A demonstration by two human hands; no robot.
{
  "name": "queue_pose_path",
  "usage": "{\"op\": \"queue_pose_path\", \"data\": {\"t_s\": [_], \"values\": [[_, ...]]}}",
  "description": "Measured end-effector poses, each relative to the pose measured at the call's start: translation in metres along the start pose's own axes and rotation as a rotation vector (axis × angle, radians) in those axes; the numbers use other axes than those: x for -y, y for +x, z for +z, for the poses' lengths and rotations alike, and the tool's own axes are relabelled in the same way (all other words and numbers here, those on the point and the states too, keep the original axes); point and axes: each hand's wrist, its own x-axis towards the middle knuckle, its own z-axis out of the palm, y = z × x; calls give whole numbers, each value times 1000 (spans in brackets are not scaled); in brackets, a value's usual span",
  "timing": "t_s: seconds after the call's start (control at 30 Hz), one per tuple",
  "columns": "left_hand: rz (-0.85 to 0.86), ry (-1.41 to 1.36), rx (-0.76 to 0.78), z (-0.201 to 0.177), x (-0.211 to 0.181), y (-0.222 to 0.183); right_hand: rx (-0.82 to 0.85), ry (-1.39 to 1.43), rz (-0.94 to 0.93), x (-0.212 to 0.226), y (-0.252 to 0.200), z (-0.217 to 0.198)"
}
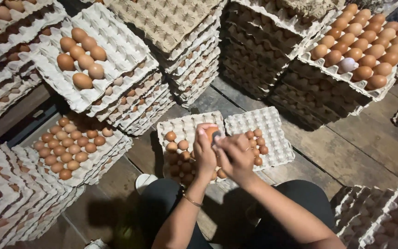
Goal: A person is sitting on the floor, picking up brown eggs from a tray, stamping them with a small handheld tool, and placing them back into the tray.
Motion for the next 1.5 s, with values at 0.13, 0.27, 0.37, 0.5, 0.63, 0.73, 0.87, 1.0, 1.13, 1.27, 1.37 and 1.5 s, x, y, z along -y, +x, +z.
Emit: {"op": "queue_pose_path", "data": {"t_s": [0.13,0.27,0.37,0.5,0.63,0.73,0.87,1.0,1.13,1.27,1.37,1.5], "values": [[-101,-240,-56,-1,-23,4,6,12,-76,0,-4,4],[78,102,32,-8,-22,-1,-20,53,42,-5,13,-8],[53,148,51,-9,-11,-1,-24,67,43,-10,13,-4],[-546,-657,24,-6,61,17,32,94,-111,-5,-15,16],[-852,-892,14,-6,10,14,35,41,-157,-8,-9,19],[-793,-752,-54,0,6,3,-11,33,-119,-6,8,13],[-843,-770,-195,-3,-33,6,-8,57,-69,-7,1,20],[-867,-780,59,-24,-33,13,55,52,-158,-2,-15,25],[-898,-803,39,-12,6,10,40,54,-165,-9,-8,20],[-753,-738,-60,-7,19,14,25,44,-95,-11,2,17],[-845,-714,-158,-13,24,14,50,58,-135,-3,-8,23],[-858,-626,-362,-9,22,17,66,56,-227,-3,-10,23]]}}
